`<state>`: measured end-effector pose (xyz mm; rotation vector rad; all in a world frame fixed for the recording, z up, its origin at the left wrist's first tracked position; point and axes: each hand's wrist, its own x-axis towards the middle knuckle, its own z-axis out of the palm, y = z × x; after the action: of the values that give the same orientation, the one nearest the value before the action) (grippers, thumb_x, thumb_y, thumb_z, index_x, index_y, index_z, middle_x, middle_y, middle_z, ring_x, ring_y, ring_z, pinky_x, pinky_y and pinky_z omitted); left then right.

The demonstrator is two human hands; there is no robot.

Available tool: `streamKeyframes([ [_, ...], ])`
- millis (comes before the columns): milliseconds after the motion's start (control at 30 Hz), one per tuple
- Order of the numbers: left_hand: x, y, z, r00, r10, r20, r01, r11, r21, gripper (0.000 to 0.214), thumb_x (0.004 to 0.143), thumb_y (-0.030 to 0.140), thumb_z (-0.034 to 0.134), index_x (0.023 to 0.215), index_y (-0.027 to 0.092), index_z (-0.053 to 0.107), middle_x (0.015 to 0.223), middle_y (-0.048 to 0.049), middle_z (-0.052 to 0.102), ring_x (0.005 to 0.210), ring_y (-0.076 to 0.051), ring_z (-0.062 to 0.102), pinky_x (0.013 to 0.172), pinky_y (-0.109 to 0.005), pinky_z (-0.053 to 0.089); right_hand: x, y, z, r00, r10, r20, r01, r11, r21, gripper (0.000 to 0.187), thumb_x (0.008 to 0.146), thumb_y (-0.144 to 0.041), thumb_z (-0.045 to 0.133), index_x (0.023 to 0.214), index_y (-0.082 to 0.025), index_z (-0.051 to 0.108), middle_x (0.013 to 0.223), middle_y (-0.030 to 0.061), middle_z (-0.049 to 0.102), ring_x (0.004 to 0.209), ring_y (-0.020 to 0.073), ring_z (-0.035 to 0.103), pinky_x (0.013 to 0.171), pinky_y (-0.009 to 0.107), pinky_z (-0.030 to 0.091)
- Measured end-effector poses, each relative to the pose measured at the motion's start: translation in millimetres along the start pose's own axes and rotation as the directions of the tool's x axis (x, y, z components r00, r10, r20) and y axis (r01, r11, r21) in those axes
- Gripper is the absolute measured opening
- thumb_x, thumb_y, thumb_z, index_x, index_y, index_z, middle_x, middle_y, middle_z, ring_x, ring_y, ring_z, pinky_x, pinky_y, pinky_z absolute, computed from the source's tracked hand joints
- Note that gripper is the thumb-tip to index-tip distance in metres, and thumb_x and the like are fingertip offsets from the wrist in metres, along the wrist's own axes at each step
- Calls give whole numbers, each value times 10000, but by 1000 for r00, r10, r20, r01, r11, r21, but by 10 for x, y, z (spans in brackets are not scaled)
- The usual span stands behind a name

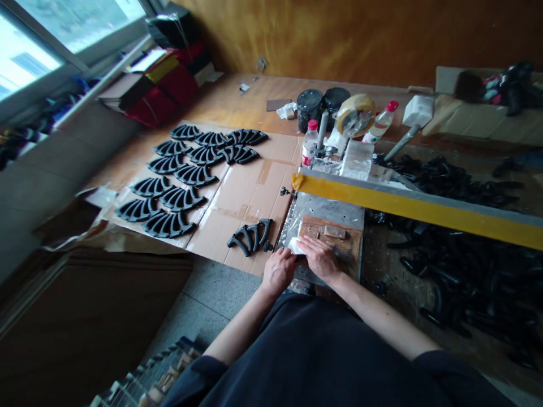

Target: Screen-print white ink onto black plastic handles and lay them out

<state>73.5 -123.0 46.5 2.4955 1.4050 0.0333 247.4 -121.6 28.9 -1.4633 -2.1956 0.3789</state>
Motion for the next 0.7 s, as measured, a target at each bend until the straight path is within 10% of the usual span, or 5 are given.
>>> streamKeyframes([
  [700,-20,-20,28,999,29,38,-29,1000,-11,211,915,206,448,912,186,658,877,-63,616,798,-187,530,721,-323,414,-319,-98,-243,988,9,154,-11,1000,11,461,939,-135,343,1357,-176,532,1397,94,507,1317,237,449,1118,455,355],
])
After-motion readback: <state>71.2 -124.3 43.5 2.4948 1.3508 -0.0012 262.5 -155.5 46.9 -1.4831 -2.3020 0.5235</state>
